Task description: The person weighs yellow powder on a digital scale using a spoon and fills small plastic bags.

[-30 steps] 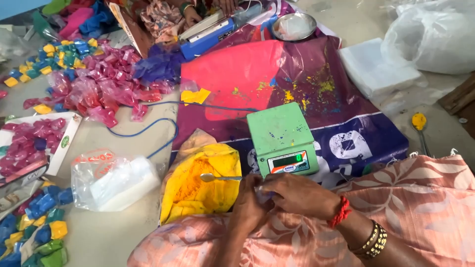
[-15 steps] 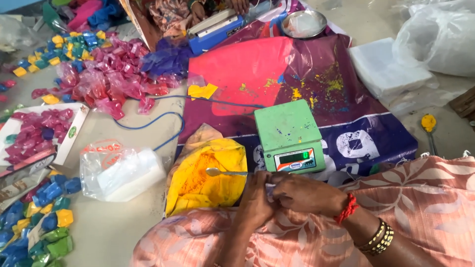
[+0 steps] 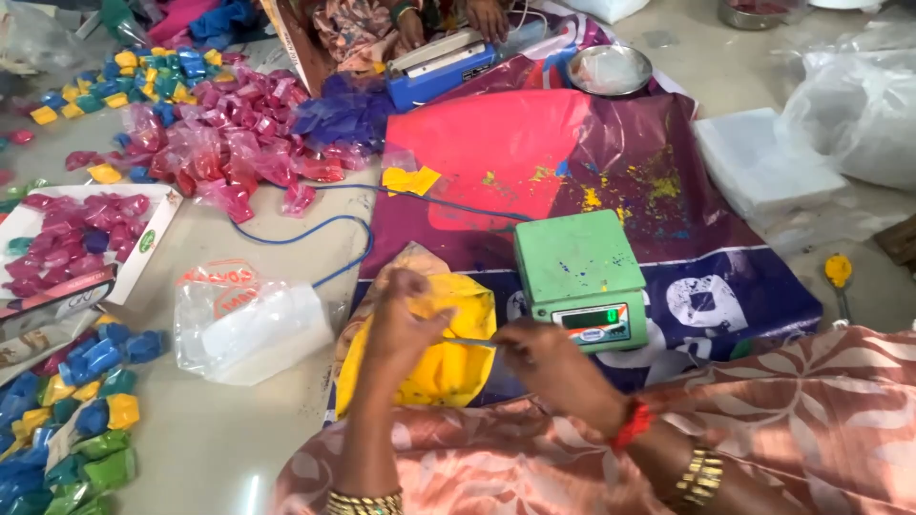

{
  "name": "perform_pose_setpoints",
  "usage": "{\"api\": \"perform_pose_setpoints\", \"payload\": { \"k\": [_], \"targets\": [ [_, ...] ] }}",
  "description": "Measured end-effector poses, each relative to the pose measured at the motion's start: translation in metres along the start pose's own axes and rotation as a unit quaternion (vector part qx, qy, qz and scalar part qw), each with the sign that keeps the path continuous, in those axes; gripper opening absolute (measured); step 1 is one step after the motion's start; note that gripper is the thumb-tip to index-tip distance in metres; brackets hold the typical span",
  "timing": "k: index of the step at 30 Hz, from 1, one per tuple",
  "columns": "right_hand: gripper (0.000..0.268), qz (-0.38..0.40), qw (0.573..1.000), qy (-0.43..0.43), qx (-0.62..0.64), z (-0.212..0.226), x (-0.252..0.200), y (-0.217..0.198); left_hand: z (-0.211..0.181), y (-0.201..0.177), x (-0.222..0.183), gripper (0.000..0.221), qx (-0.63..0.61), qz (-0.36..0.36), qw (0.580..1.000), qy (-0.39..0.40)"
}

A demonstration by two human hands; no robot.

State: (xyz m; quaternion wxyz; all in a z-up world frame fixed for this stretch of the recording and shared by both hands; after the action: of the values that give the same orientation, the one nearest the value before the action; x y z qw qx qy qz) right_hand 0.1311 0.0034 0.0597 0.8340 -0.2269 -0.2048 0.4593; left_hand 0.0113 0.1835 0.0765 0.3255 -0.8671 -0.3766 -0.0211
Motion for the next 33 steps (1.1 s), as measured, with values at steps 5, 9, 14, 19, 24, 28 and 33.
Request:
{"api": "perform_pose_setpoints", "payload": {
  "k": [5, 9, 14, 19, 24, 28, 33],
  "targets": [
    [0.024, 0.018, 0.991, -0.025, -0.13, -0.05, 0.033, 0.089, 0.056, -0.049, -0.005, 0.055, -0.047, -0.054, 0.997, -0.041],
    [0.02, 0.005, 0.965, 0.023, -0.262, -0.08, 0.053, 0.116, 0.11, -0.055, -0.022, 0.054, -0.077, -0.069, 0.99, -0.094],
    [0.02, 0.029, 0.972, 0.083, -0.217, -0.091, 0.069, 0.115, 0.131, -0.05, -0.017, 0.058, -0.157, -0.044, 0.98, -0.111],
    [0.014, 0.003, 0.994, 0.042, -0.105, -0.062, 0.072, 0.101, 0.14, -0.039, -0.013, 0.069, -0.108, -0.029, 0.988, -0.108],
    [0.016, -0.104, 0.988, -0.093, -0.073, -0.016, 0.081, 0.1, 0.143, -0.038, -0.015, 0.076, -0.066, 0.013, 0.99, -0.123],
    [0.023, -0.112, 0.981, -0.144, -0.066, -0.014, 0.087, 0.122, 0.154, -0.043, -0.024, 0.078, -0.056, 0.025, 0.988, -0.139],
    [0.024, -0.078, 0.995, -0.063, -0.004, -0.028, 0.089, 0.136, 0.16, -0.051, -0.03, 0.066, -0.032, 0.017, 0.988, -0.148]
  ]
}}
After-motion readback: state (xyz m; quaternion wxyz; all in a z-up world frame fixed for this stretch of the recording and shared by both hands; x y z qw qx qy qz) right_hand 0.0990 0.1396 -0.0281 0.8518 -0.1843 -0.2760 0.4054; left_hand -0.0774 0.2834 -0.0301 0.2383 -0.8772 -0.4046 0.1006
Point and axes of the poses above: each hand's wrist, its own x-axis towards the middle knuckle, its own y-axis out of the palm, z = x × y, the point moved 7 cm from there along x, towards the middle knuckle, and after that the axes turned 4 degrees about y, right-handed, at the moved point
